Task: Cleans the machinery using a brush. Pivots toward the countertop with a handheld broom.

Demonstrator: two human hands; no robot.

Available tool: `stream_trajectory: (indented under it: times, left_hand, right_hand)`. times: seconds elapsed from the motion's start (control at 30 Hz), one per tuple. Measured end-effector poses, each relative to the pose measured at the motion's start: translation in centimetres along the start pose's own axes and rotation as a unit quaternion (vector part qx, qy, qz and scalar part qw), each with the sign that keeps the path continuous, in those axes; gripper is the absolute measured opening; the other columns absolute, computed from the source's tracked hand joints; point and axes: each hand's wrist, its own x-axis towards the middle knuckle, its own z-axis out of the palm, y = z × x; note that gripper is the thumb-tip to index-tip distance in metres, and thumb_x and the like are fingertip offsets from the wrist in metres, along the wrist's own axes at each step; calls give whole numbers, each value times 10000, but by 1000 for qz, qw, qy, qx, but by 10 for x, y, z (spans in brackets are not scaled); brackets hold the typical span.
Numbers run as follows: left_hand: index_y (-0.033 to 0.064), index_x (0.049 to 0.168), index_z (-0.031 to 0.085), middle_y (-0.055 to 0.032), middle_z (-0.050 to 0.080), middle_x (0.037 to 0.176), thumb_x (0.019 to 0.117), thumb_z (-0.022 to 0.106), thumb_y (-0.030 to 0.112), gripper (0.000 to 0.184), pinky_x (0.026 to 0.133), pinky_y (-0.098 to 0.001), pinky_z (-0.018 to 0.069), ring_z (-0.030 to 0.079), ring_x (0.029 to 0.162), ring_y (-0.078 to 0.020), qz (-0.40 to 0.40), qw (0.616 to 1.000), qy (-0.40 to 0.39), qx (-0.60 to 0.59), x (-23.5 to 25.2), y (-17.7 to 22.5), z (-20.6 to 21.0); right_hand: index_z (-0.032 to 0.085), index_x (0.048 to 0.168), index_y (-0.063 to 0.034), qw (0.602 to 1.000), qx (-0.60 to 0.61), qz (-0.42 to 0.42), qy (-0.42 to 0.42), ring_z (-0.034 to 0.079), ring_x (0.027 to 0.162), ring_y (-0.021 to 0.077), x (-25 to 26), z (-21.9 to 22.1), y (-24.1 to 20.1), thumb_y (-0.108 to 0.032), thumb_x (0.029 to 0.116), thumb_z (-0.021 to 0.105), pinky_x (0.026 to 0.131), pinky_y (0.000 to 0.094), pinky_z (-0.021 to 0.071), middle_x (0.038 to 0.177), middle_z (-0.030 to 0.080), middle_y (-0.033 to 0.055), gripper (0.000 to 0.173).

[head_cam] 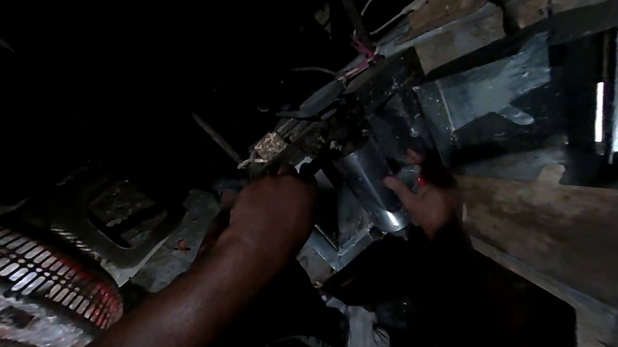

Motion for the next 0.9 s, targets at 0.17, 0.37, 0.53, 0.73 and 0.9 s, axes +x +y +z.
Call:
stream_trajectory:
  times: [0.17, 0.37, 0.53, 0.73, 0.9]
  left_hand:
    - [206, 1479, 536, -186, 646, 1169, 986, 615, 233, 500, 632, -556, 583, 700, 829, -384, 2, 1000, -2, 1, 2, 3, 2]
    - [206, 1480, 536, -169, 670, 1133, 1014, 581, 242, 470, 700, -565, 592, 702, 894, -369, -4, 992, 72, -107, 9, -6, 30]
    - [267, 1564, 438, -173, 692, 1171, 1045, 545, 252, 530, 790, -588, 584, 711, 928, -377, -26, 980, 58, -186, 9, -9, 64]
    - [226, 1418, 594, -127, 729, 1007, 1041, 581, 284, 381, 744, -559, 591, 717, 853, -309, -7, 960, 87, -267, 14, -24, 22]
    - [273, 1540, 469, -166, 715, 1043, 1055, 541, 255, 491, 757, -555, 593, 716, 863, -348, -56, 973, 45, -220, -7, -10, 65]
  right_hand:
    - [551, 1451, -139, 998, -60, -16, -9, 639, 1163, 363, -18, 13, -37, -636, 726, 852, 954, 605, 532, 1340, 628, 153, 929]
    - [572, 1435, -155, 994, 95, -10, -45, 676, 1090, 227, 8, 9, 23, -579, 871, 754, 904, 487, 573, 1389, 640, 65, 729]
    - [593, 1410, -152, 999, -10, -27, -30, 641, 1149, 328, -14, 11, -10, -643, 707, 861, 965, 581, 537, 1303, 647, 129, 898]
    - [589, 1407, -161, 998, -15, -30, -47, 624, 1185, 330, -13, 9, -13, -657, 727, 843, 961, 583, 540, 1317, 631, 124, 879]
    - [594, 1426, -171, 998, 22, -41, -51, 615, 1201, 317, -8, 10, 0, -642, 765, 823, 998, 559, 525, 1317, 645, 114, 843]
